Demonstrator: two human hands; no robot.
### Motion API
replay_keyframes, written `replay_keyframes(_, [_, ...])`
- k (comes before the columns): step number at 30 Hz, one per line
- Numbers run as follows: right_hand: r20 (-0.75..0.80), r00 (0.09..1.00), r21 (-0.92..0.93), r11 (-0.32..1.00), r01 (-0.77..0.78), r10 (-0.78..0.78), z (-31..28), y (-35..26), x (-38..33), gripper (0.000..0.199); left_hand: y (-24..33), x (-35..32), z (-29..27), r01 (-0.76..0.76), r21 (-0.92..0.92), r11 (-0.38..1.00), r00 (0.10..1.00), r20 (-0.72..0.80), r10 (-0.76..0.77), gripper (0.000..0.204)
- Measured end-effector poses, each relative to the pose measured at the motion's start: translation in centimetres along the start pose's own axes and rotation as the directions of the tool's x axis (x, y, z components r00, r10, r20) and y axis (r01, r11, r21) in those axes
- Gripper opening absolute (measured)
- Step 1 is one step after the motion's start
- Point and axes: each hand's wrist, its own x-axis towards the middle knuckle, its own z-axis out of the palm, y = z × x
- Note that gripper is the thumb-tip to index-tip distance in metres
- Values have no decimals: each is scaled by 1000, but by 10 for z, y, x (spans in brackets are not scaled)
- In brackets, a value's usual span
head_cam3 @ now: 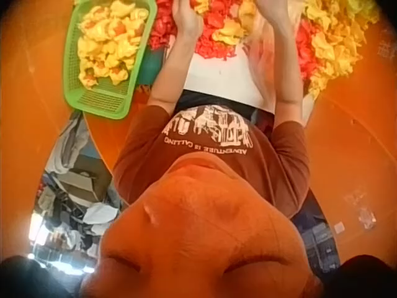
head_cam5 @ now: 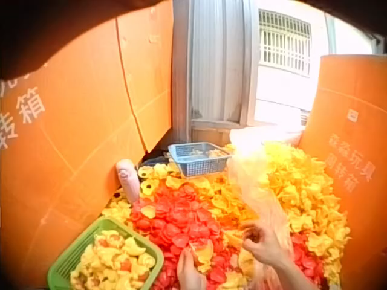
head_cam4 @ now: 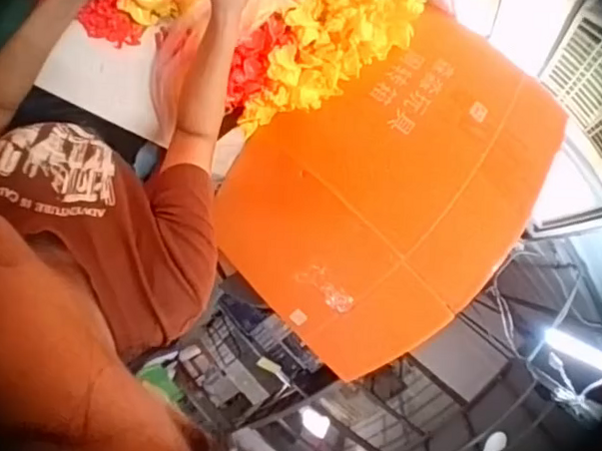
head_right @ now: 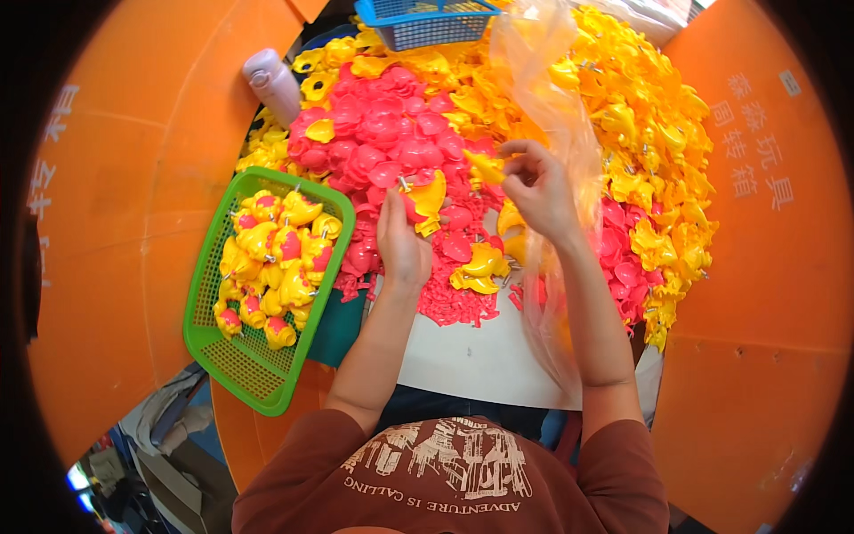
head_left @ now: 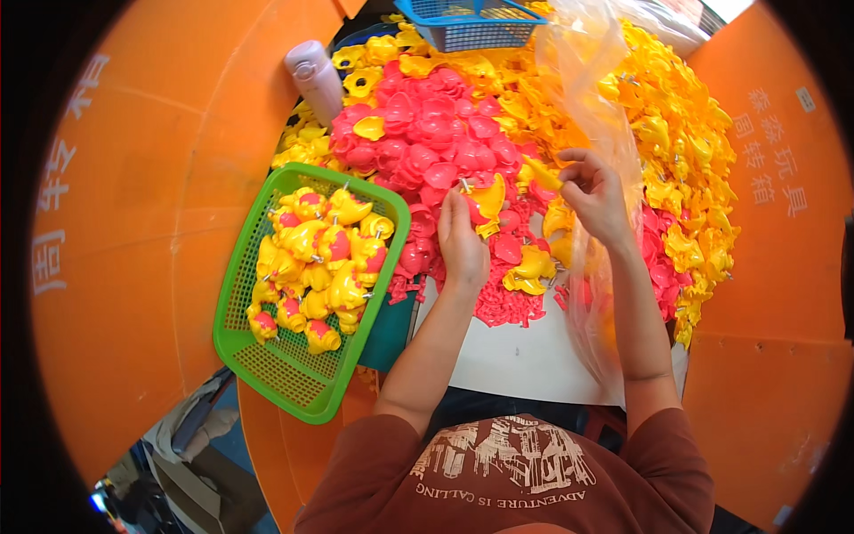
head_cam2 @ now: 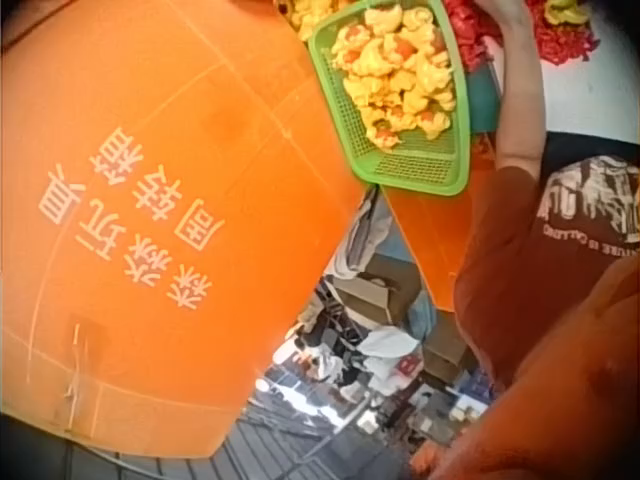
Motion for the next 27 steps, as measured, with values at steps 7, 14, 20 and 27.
replay_keyframes(7, [308, 903, 805, 423, -415, 299, 54, -34, -35, 36, 3, -11, 8, 9, -23, 1000, 997, 83, -7, 29])
replay_keyframes(14, [-148, 989, -237, 970, -56, 21, 48, -38, -48, 36, -3, -15, 19, 20, 20, 1000, 1000, -8, -19, 33])
replay_keyframes(20, [257, 868, -452, 741, 497, -426, 40, -32, -47, 59, -6, -21, 23, 138, -10, 990, 988, 72, -137, 34])
replay_keyframes(27, [261, 824, -536, 634, 557, -503, 31, -35, -56, 65, -1, -27, 31, 60, 119, 991, 988, 132, -76, 34])
